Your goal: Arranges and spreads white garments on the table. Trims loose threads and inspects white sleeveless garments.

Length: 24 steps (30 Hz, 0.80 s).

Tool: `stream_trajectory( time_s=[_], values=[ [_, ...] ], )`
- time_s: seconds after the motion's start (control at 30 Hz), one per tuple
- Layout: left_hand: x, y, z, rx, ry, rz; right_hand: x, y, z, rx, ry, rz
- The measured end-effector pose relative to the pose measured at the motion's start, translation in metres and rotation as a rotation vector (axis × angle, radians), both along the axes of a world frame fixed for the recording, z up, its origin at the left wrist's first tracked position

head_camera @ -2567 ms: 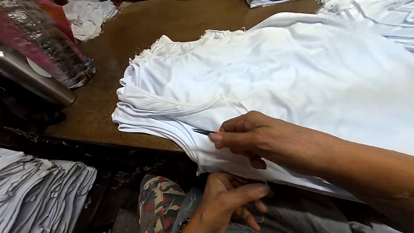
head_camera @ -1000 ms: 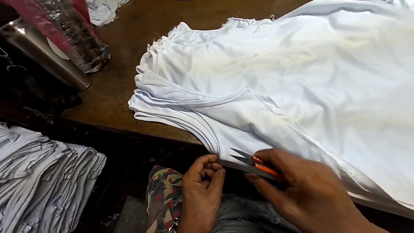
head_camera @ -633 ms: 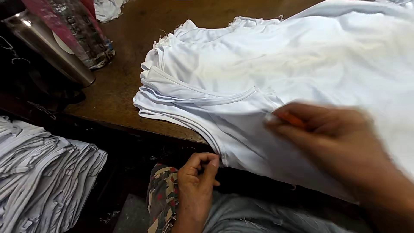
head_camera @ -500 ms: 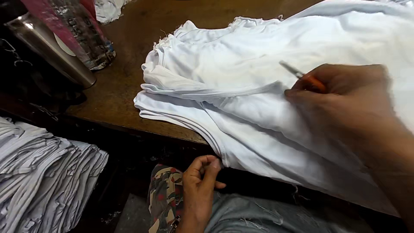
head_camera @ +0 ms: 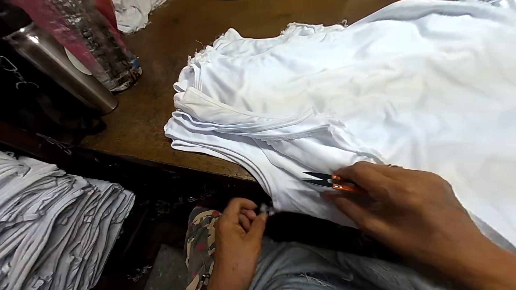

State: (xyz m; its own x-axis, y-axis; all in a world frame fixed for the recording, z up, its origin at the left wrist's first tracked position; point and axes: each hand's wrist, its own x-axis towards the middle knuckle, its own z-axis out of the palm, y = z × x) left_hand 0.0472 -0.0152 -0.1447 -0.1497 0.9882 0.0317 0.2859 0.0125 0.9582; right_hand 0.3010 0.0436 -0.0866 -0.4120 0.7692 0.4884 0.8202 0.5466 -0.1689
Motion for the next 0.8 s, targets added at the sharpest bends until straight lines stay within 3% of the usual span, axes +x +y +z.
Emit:
stream_trajectory(
  time_s=[0.1,0.27,0.4,0.47,0.63,0.8],
  values=[
    [0.007,0.001,0.024,0.178,-0.125,0.056,0.0,0.006,0.003,-0.127,0.106,-0.036],
    [0.034,0.022,0.058,-0.15,-0.808,-0.264,0.016,0.024,0.035,-0.747,0.784,-0.036],
    [0.059,0.056,0.063,-0.146,-0.984,-0.309,0.025,0.031,0.041,-0.88,1.007,-0.007],
    [0.068,0.068,0.069,-0.152,-0.977,-0.338,0.026,0.032,0.038,-0.898,1.017,0.0],
    [0.066,0.068,0.073,-0.263,-0.604,-0.339,0.027,0.029,0.031,-0.9,1.01,-0.047],
    [0.039,0.044,0.061,-0.328,-0.544,-0.291,0.023,0.004,0.023,-0.734,0.777,-0.03]
  ],
)
